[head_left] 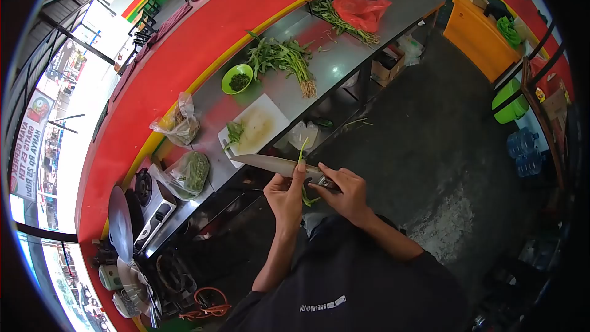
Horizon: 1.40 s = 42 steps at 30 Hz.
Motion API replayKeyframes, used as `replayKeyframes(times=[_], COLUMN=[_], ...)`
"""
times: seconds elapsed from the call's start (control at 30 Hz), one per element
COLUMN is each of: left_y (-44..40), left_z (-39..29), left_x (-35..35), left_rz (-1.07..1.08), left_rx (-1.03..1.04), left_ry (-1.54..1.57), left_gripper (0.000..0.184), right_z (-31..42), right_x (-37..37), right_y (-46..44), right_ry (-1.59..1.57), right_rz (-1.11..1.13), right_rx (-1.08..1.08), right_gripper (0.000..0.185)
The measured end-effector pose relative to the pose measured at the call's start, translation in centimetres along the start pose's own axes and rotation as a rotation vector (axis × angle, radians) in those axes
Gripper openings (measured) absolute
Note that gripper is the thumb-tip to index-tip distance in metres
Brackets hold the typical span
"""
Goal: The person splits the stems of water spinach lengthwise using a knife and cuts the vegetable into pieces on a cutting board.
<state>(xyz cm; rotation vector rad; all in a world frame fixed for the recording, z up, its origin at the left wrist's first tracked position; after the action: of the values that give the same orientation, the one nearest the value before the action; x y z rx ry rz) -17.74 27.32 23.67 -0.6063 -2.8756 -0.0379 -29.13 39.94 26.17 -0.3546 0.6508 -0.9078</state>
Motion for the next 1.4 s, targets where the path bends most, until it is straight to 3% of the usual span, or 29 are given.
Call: replayKeyframes(times=[0.43,0.53,0.8,1.0,1.4], left_y=[0.4,-0.2,-1.7,-1.3,-0.4], left_z=[0.2,0.0,-1.7,-2.3,-1.8], left_x=[1.1,1.2,-0.1,0.2,1.6], left_rz=[0.051,0.011,-0.093,-0.104,-0.121], left_rx=[0.047,-0.009,0.113,0.210,0.200], left_ry=[0.017,0.000,-0.004,0.034,0.124], left_gripper=[0.013,0.015,0.013,0.013,0.015], right_z=[-0.7,-0.6,0.0,0.4,-0.1], right_x=[-0.8,-0.5,-0.1,-0.7,-1.5], right_y=[-0.2,-0.4,-0.8,-0.9,-1.4], right_ry=[0.008,0.021,0.038,0.012,-0.002], right_rz=[-0.010,0.016,0.038,-0.015,0.011], right_rx=[-0.012,-0.005,-0.030,-0.061,-0.053], right_gripper=[0.055,0.055,0.054,0.052,0.051])
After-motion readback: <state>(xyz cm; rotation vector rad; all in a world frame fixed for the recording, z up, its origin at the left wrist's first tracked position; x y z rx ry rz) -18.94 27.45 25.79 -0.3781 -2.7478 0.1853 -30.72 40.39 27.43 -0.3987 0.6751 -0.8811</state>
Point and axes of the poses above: each hand's wrist, its own y-axis away from the middle knuckle, its own x-axis out of the palm, z = x × y, the point moved 9 cm from there along -y, towards the middle knuckle, and after that the axes turned 5 degrees about x, right-handed, at the moved point
